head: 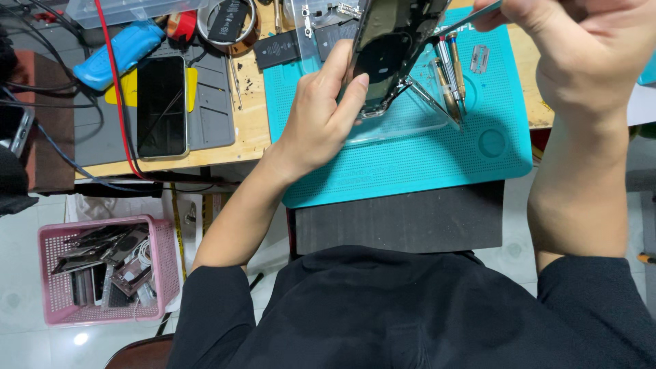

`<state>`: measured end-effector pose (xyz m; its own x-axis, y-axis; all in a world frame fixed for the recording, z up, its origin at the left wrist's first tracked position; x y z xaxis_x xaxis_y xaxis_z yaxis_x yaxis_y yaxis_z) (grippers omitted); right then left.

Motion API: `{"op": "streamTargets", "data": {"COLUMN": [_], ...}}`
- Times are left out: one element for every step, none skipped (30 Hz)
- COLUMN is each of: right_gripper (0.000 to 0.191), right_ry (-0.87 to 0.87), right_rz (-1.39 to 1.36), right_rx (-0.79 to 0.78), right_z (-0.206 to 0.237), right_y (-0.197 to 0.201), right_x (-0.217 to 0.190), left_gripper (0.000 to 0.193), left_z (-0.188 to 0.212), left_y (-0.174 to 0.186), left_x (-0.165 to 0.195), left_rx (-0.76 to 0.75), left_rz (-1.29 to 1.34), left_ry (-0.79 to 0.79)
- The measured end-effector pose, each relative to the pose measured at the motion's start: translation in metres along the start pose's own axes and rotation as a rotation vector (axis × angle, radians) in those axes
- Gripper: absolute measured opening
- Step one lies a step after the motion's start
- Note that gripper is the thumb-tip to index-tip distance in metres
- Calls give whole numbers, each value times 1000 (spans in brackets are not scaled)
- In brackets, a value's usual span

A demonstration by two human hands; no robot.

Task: The person repairs a smartphone at a workbench, holding the opened phone frame in one hand while using a screwdriver and metal pry tools with the other hand to remove and reposition internal components. They set removed parts on the mat, pick up small screws and tools from the bench, and continue working on the phone's internals.

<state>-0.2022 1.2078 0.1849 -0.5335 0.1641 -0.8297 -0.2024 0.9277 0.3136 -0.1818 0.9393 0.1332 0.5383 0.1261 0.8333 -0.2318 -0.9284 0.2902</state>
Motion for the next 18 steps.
{"op": "streamTargets", "data": {"right_gripper": [8,8,8,8,8,8,8,8,8,8,8,8,8,8,9,9,8,7], "right_ry": [0,-2,-2,-2,-4,-6,-9,-10,-13,-17,-19,-23,-27,-29,-42,-55,-79,-104], "right_rz": [1,3,-1,0,0,-2,0,3,1,0,-2,-4,-8,-10,-37,-73,-113,-155], "right_rx": [-7,-12,-16,-22,-26,-34,-42,-49,-56,-64,-73,-80,-82,-89,-85,-80,-76,-71], "right_z": [-1,-2,-3,-4,-5,-6,-7,-8,-9,-10,-10,-11,-11,-12,-12,-12,-13,-13], "right_y": [-1,-2,-3,-5,-6,-8,-10,-12,-15,-17,-20,-23,-25,-28,-31,-33,-36,-38], "right_x": [-1,-1,-2,-2,-3,-3,-3,-3,-2,-2,-1,-1,0,1,2,4,6,8], "left_gripper": [19,18,16,15,14,14,15,15,14,13,14,15,19,23,23,23,23,25], "left_z": [0,1,1,1,1,1,1,1,1,2,2,2,3,4,3,3,2,1], "left_y": [0,-1,-1,-1,0,2,3,4,4,3,2,1,0,-2,-1,-1,0,0], "left_x": [-3,-6,-8,-9,-11,-11,-10,-10,-10,-10,-12,-13,-15,-16,-15,-14,-14,-15], "left_rx": [-7,-15,-17,-20,-21,-13,-6,1,-1,-4,-12,-17,-27,-38,-43,-47,-52,-44], "left_rz": [51,103,105,108,110,45,-20,-85,-22,41,139,237,370,503,544,586,627,645], "left_ry": [49,100,99,99,99,63,27,-9,-6,-2,31,66,131,195,182,167,153,158]}}
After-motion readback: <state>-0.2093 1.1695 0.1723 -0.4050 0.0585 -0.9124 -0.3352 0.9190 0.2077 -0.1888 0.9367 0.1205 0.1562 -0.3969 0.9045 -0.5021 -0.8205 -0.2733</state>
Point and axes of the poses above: each hand's wrist, its own z-axis away from the middle knuckle, its own y-axis out of the back of the hand, x = y × z, the point moved 5 cm from there along -z, towards the middle knuckle, and after that the axes turned 3 degrees about -y, right-handed, at the moved point
